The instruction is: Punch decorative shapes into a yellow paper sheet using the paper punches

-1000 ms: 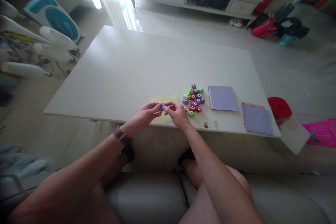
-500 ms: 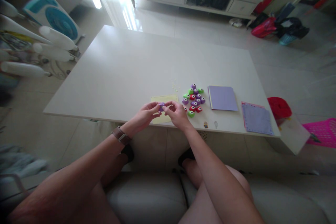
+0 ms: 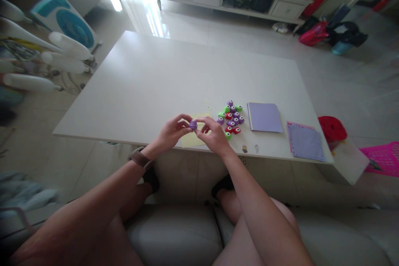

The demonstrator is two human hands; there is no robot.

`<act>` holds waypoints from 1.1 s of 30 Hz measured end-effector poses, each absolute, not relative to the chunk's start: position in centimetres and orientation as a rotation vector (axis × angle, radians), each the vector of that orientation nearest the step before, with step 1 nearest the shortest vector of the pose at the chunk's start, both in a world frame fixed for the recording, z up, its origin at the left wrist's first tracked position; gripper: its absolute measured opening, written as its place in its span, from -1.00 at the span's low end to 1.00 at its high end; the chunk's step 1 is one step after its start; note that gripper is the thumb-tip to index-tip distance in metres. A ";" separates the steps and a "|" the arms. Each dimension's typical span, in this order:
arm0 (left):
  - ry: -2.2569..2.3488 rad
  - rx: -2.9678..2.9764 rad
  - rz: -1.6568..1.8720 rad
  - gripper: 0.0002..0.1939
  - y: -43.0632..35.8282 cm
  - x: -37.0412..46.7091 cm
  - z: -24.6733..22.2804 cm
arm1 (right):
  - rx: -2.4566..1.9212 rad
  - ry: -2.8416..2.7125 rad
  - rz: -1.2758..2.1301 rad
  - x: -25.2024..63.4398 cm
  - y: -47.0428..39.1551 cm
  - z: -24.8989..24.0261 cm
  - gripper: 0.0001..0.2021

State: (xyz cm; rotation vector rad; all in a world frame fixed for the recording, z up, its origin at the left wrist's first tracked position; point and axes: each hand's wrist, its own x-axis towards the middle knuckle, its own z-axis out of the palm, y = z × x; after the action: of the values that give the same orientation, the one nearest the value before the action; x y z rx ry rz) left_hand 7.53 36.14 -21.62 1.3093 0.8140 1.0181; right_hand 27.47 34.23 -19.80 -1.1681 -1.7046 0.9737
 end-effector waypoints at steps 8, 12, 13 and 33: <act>0.849 1.375 1.053 -0.75 36.0 7.7 -21.8 | -1.198 -1.692 0.969 27.6 34.3 -19.9 -0.72; 0.872 1.445 1.059 -0.78 35.7 7.7 -21.5 | -1.217 -1.710 0.950 27.7 34.2 -19.9 -0.71; 0.879 1.461 1.068 -0.79 35.6 7.7 -21.3 | -1.225 -1.709 0.935 27.7 34.2 -20.0 -0.70; 0.956 1.522 1.149 -0.82 34.9 8.1 -21.3 | -1.245 -1.714 0.816 27.1 33.4 -19.9 -0.82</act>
State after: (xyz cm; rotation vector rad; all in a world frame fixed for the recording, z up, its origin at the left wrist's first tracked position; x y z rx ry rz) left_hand 8.11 34.90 -21.27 1.5216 0.9560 1.1493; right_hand 27.10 33.45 -19.90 -1.2449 -1.7139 0.8155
